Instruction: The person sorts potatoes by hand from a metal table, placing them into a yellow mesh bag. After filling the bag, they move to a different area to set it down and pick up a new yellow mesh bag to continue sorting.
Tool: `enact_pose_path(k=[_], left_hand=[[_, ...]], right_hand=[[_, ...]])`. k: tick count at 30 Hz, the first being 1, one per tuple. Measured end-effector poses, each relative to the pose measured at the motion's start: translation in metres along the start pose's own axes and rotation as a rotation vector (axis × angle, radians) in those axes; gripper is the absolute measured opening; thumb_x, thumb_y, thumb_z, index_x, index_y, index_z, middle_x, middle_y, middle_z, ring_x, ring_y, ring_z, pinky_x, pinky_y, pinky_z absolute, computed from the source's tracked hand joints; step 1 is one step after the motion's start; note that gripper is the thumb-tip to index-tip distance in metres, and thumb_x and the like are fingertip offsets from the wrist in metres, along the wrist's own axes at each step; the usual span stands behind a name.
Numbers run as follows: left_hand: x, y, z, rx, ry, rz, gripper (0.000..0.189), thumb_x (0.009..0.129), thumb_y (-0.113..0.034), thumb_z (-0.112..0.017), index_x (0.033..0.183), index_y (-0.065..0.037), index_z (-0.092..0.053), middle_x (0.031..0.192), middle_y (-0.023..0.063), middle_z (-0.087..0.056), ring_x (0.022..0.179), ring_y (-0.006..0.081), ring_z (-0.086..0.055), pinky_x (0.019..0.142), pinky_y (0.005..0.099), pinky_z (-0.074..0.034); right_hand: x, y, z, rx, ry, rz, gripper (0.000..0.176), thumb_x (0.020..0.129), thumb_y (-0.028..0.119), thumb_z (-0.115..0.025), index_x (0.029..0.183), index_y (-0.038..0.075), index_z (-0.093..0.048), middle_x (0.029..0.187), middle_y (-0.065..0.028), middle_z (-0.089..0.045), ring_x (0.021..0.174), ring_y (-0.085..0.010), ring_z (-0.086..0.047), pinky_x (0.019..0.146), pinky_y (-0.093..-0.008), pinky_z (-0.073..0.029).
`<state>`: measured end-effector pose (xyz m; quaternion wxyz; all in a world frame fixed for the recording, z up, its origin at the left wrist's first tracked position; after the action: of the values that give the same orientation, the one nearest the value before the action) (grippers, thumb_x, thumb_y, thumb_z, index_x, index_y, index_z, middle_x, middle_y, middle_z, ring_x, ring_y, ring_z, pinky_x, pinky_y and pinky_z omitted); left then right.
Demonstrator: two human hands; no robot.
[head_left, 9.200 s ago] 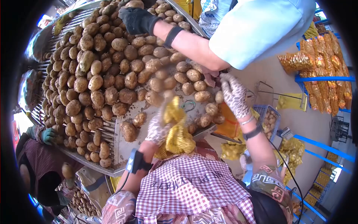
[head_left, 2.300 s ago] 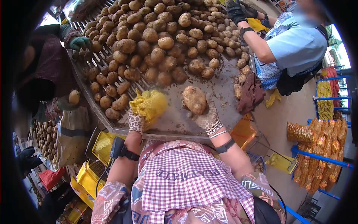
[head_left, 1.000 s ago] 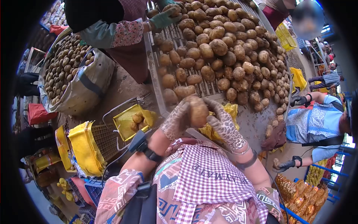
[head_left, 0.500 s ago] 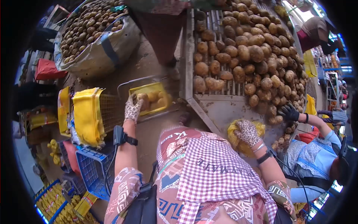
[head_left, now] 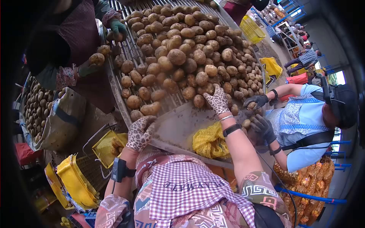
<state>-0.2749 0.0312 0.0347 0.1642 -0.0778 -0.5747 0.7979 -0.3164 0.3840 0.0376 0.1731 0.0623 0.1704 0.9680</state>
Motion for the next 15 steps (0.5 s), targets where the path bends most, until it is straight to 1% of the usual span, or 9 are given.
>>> enact_pose_path(k=[1, 2, 4, 5, 6, 9, 10, 12, 15], left_hand=[[0.014, -0.012, -0.018, 0.019, 0.113, 0.038, 0.031, 0.086, -0.015, -0.062, 0.114, -0.002, -0.062, 0.108, 0.0161, -0.065, 0.098, 0.0268, -0.064, 0.087, 0.0350, -0.049], [0.027, -0.025, -0.037, 0.040, 0.223, 0.077, 0.038, 0.086, -0.016, -0.062, 0.121, -0.003, -0.059, 0.115, 0.0176, -0.063, 0.103, 0.0288, -0.063, 0.092, 0.0367, -0.048], [0.058, -0.023, -0.068, 0.304, 0.229, 0.032, 0.050, 0.086, -0.019, -0.062, 0.133, -0.005, -0.049, 0.130, 0.0189, -0.055, 0.116, 0.0317, -0.056, 0.100, 0.0393, -0.044], [0.072, -0.016, -0.083, 0.386, 0.203, -0.048, 0.054, 0.085, -0.020, -0.061, 0.135, -0.006, -0.046, 0.134, 0.0187, -0.051, 0.119, 0.0331, -0.053, 0.102, 0.0405, -0.042], [0.084, -0.009, -0.098, 0.464, 0.179, -0.129, 0.057, 0.085, -0.021, -0.061, 0.138, -0.007, -0.043, 0.138, 0.0186, -0.047, 0.123, 0.0345, -0.049, 0.105, 0.0417, -0.040], [0.119, -0.006, -0.133, 0.602, 0.130, -0.162, 0.061, 0.081, -0.023, -0.066, 0.137, -0.011, -0.044, 0.135, 0.0182, -0.048, 0.124, 0.0334, -0.048, 0.102, 0.0433, -0.041], [0.126, -0.012, -0.140, 0.602, 0.135, -0.159, 0.061, 0.081, -0.023, -0.066, 0.137, -0.011, -0.044, 0.135, 0.0182, -0.048, 0.124, 0.0334, -0.048, 0.102, 0.0433, -0.041], [0.137, -0.007, -0.153, 0.756, 0.244, -0.002, 0.059, 0.083, -0.024, -0.063, 0.137, -0.012, -0.043, 0.135, 0.0178, -0.047, 0.122, 0.0339, -0.049, 0.100, 0.0435, -0.042], [0.142, -0.002, -0.159, 0.760, 0.257, -0.018, 0.059, 0.082, -0.024, -0.061, 0.137, -0.012, -0.043, 0.135, 0.0175, -0.046, 0.121, 0.0333, -0.050, 0.098, 0.0445, -0.043]], right_hand=[[0.005, -0.006, -0.016, 0.022, 0.053, -0.052, 0.075, 0.075, 0.033, -0.076, 0.134, 0.000, -0.044, 0.127, -0.0251, -0.053, 0.120, -0.0371, -0.050, 0.103, -0.0418, -0.040], [0.007, -0.004, -0.021, -0.065, 0.079, -0.108, 0.081, 0.073, 0.036, -0.078, 0.136, 0.000, -0.041, 0.129, -0.0268, -0.051, 0.123, -0.0370, -0.049, 0.104, -0.0419, -0.040], [0.003, 0.002, -0.012, -0.036, 0.098, -0.103, 0.081, 0.073, 0.036, -0.078, 0.136, 0.000, -0.042, 0.130, -0.0265, -0.051, 0.123, -0.0369, -0.049, 0.104, -0.0421, -0.040], [-0.002, 0.002, -0.011, -0.018, 0.124, -0.104, 0.080, 0.073, 0.036, -0.078, 0.135, 0.000, -0.042, 0.131, -0.0263, -0.051, 0.123, -0.0368, -0.049, 0.104, -0.0424, -0.039], [-0.006, -0.006, -0.012, 0.070, 0.087, -0.054, 0.078, 0.073, 0.036, -0.078, 0.134, 0.000, -0.045, 0.129, -0.0255, -0.052, 0.121, -0.0369, -0.050, 0.104, -0.0428, -0.040], [-0.024, -0.033, -0.013, 0.162, 0.120, -0.104, 0.076, 0.073, 0.035, -0.078, 0.133, 0.000, -0.046, 0.127, -0.0247, -0.053, 0.119, -0.0363, -0.052, 0.103, -0.0420, -0.040], [-0.032, -0.039, -0.012, 0.107, 0.114, -0.126, 0.074, 0.074, 0.033, -0.077, 0.132, 0.000, -0.047, 0.126, -0.0241, -0.054, 0.118, -0.0359, -0.052, 0.103, -0.0415, -0.041], [-0.048, -0.047, -0.018, 0.106, 0.138, -0.118, 0.074, 0.073, 0.033, -0.077, 0.132, 0.000, -0.047, 0.127, -0.0238, -0.053, 0.119, -0.0359, -0.051, 0.103, -0.0417, -0.040], [-0.062, -0.054, -0.025, 0.131, 0.147, -0.085, 0.075, 0.072, 0.034, -0.078, 0.132, 0.000, -0.048, 0.129, -0.0231, -0.052, 0.121, -0.0361, -0.050, 0.104, -0.0424, -0.039]])
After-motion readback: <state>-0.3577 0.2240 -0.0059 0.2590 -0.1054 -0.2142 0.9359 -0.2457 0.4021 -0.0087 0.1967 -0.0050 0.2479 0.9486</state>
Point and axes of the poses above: each hand's wrist, its own x-axis towards the middle knuckle, its own z-axis out of the back of the hand, y = z × x, the point moved 7 cm from there along x, towards the middle knuckle
